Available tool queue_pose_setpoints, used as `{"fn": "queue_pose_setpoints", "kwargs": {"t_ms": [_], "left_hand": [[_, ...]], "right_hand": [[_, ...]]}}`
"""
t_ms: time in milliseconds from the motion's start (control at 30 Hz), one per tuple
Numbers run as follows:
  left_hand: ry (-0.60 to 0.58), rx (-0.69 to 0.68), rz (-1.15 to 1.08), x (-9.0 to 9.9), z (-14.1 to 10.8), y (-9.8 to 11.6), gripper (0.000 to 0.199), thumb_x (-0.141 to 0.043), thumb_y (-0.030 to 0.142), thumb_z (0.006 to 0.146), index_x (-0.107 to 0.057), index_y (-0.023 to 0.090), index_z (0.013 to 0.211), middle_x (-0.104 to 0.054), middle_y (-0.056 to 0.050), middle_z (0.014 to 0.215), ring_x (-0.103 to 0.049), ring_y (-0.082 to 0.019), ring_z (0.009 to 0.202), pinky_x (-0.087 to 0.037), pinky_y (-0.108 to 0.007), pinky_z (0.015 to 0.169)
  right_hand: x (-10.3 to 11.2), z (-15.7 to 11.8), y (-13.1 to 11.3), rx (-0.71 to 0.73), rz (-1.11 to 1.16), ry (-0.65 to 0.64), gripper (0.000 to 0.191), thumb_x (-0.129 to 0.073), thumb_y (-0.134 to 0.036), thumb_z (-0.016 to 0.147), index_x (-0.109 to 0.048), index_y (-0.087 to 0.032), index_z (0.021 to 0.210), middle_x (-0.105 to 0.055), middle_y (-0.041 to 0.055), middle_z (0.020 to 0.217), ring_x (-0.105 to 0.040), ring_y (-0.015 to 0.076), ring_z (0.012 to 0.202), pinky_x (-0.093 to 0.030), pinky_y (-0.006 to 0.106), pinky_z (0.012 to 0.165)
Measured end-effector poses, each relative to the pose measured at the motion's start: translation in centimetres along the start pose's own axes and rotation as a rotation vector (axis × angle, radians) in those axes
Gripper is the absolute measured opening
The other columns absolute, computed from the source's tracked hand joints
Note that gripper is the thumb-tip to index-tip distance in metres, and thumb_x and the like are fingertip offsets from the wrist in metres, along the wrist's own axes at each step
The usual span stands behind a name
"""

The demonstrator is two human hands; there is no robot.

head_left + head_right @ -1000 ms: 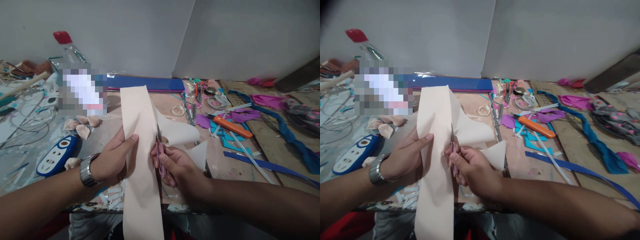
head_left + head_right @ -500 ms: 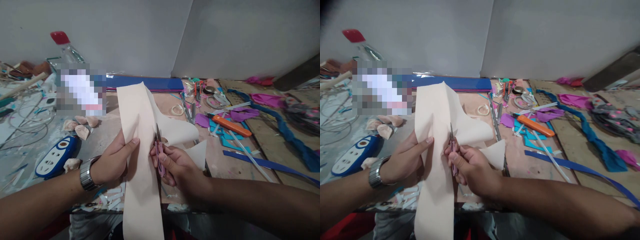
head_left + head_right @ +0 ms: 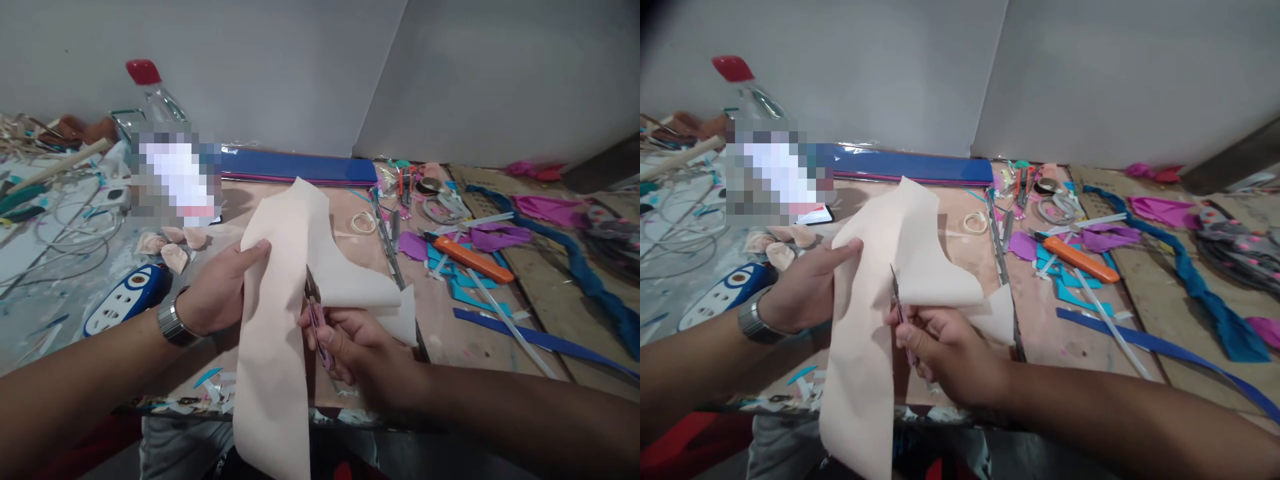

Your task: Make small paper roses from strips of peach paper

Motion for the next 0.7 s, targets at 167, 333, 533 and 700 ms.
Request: {"fn": "queue_pose_setpoints", "kwargs": {"t_ms": [167, 333, 533, 700], "left_hand": [[0.065, -0.018, -0.027, 0.2, -0.3, 0.0, 0.032, -0.062, 0.027, 0.096, -0.068, 0.015, 0.125, -0.078, -0.012, 0.112, -0.078, -0.030, 0.098, -0.063, -0.046, 0.092], [0.162, -0.045, -0.062, 0.5, -0.4, 0.3, 0.033, -0.061, 0.023, 0.096, -0.067, 0.014, 0.127, -0.076, -0.013, 0.123, -0.075, -0.030, 0.109, -0.060, -0.047, 0.100], [0.202, -0.086, -0.087, -0.2, -1.0, 0.0, 0.043, -0.063, 0.023, 0.095, -0.062, 0.015, 0.137, -0.074, -0.012, 0.128, -0.071, -0.031, 0.119, -0.057, -0.049, 0.105], [0.217, -0.128, -0.056, -0.2, -1.2, -0.2, 0.049, -0.066, 0.026, 0.094, -0.060, 0.017, 0.141, -0.072, -0.012, 0.133, -0.063, -0.032, 0.132, -0.051, -0.049, 0.114]], "right_hand": [[0.0, 0.3, -0.3, 0.043, -0.002, 0.014, 0.045, -0.070, -0.057, 0.092, -0.069, -0.018, 0.115, -0.057, -0.0037, 0.071, -0.037, 0.0038, 0.046, -0.027, 0.018, 0.041], [0.1, 0.3, -0.5, 0.065, 0.006, 0.034, 0.043, -0.074, -0.053, 0.089, -0.072, -0.018, 0.114, -0.061, -0.0008, 0.077, -0.045, 0.0058, 0.052, -0.032, 0.017, 0.042], [0.5, 0.4, -0.1, 0.022, 0.065, 0.089, 0.045, -0.078, -0.051, 0.086, -0.071, -0.017, 0.114, -0.064, -0.0008, 0.081, -0.044, 0.0035, 0.046, -0.033, 0.019, 0.040], [0.3, 0.5, -0.2, 0.013, 0.113, 0.077, 0.045, -0.081, -0.049, 0.084, -0.070, -0.017, 0.112, -0.064, -0.0013, 0.082, -0.045, 0.0036, 0.046, -0.035, 0.018, 0.038]]}}
Point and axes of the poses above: each hand's wrist, its own z-axis towards the middle knuckle, its own x-axis out of the back of the hand, y = z × x, the point moved 7 cm from there along z, towards the middle knuckle
